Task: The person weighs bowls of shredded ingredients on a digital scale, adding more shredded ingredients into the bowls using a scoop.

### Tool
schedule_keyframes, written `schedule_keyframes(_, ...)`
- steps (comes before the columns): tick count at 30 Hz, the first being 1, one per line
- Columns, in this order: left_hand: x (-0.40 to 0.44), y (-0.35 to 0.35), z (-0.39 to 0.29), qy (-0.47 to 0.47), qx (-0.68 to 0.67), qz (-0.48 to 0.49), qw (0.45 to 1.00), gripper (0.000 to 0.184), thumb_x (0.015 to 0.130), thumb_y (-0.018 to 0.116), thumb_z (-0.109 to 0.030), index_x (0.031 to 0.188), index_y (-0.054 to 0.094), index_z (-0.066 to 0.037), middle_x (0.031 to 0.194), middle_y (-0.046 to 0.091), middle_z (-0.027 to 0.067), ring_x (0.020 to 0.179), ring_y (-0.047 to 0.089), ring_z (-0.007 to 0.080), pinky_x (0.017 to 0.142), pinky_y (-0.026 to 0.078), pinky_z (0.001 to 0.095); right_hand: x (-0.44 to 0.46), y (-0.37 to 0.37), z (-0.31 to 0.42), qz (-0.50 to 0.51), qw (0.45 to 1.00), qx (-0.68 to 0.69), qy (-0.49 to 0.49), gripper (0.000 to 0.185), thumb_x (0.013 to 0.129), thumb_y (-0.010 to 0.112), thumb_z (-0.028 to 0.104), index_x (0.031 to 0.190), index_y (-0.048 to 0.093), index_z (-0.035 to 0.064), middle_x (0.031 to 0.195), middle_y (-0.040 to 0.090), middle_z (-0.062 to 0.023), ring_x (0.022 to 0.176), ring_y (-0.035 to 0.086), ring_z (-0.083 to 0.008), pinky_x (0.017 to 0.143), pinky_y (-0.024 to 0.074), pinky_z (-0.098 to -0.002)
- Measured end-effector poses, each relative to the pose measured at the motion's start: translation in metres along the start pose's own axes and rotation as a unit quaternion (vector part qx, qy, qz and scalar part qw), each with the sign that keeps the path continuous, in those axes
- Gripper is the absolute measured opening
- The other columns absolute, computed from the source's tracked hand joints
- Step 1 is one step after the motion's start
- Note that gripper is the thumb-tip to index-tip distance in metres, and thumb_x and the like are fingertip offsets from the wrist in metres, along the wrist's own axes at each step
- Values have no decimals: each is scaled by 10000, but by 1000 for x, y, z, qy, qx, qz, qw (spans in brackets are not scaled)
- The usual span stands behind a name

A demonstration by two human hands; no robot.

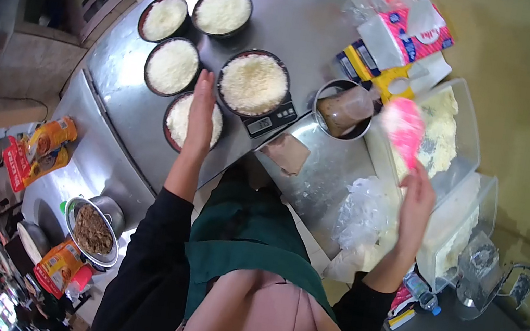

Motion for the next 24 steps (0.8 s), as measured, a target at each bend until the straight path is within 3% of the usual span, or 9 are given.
schedule_keyframes(1,-3,9,-9,-16,-8,-13,1000,658,987,254,-464,1464,90,-42,1520,140,150,1415,109,224,1141,88,349,-3,28,27,53,998,-16,-10,310,918,454,131,1171,588,14,736,602,-84,665,581,-157,649,463,-294)
schedule_keyframes(3,-1,9,-1,-23,-11,-8,1000,685,980,262,-485,1464,80,-37,1523,132,147,1417,100,225,1140,76,344,-7,82,75,97,983,-104,-119,296,920,481,146,1171,593,37,731,608,-127,684,610,-193,639,471,-321)
schedule_keyframes(5,-2,2,-2,-22,-13,-11,1000,696,977,265,-494,1464,75,-35,1523,129,146,1417,96,224,1140,72,343,-15,121,119,73,942,-215,-246,249,885,491,130,1074,613,24,797,627,-193,695,646,-312,636,499,-394)
schedule_keyframes(8,-9,2,-3,-18,-19,-35,999,695,977,268,-492,1464,78,-34,1522,133,147,1417,100,225,1139,77,344,-19,158,139,96,909,-334,-231,183,844,510,125,949,608,13,835,638,-195,680,635,-369,615,509,-440)
schedule_keyframes(9,-11,1,-3,-17,-21,-42,999,695,977,269,-491,1464,79,-33,1522,134,147,1416,102,226,1139,79,344,-20,166,146,82,889,-369,-259,172,818,511,134,876,605,2,808,640,-170,641,660,-318,581,534,-393)
schedule_keyframes(12,-11,-1,-3,-16,-30,-57,998,694,977,272,-489,1463,83,-32,1521,138,148,1415,107,227,1138,84,345,-22,191,147,118,857,-434,-251,174,827,492,118,877,612,2,818,649,-157,637,667,-298,578,539,-372)
schedule_keyframes(19,-13,4,-7,-12,-30,-73,997,691,977,279,-485,1462,91,-30,1518,146,150,1413,117,229,1136,96,346,-9,238,136,144,877,-381,-256,182,843,473,110,864,614,-3,859,658,-175,731,676,-300,643,542,-381)
schedule_keyframes(21,-12,4,-9,-12,-26,-72,997,691,977,281,-484,1461,93,-29,1517,148,151,1412,120,230,1136,99,347,-5,236,125,159,914,-308,-211,227,867,455,148,906,637,19,855,651,-211,756,635,-387,697,507,-454)
schedule_keyframes(24,-15,6,-11,-12,-23,-68,997,690,977,284,-482,1461,96,-28,1516,152,152,1411,125,231,1135,104,347,0,219,114,154,948,-217,-176,249,895,465,191,1006,644,60,885,642,-211,803,613,-399,738,482,-471)
Point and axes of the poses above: each hand's wrist, its own x-axis towards the middle knuckle, its own y-axis out of the palm, z = x × y, the point moved 8 cm from there along x, towards the middle knuckle
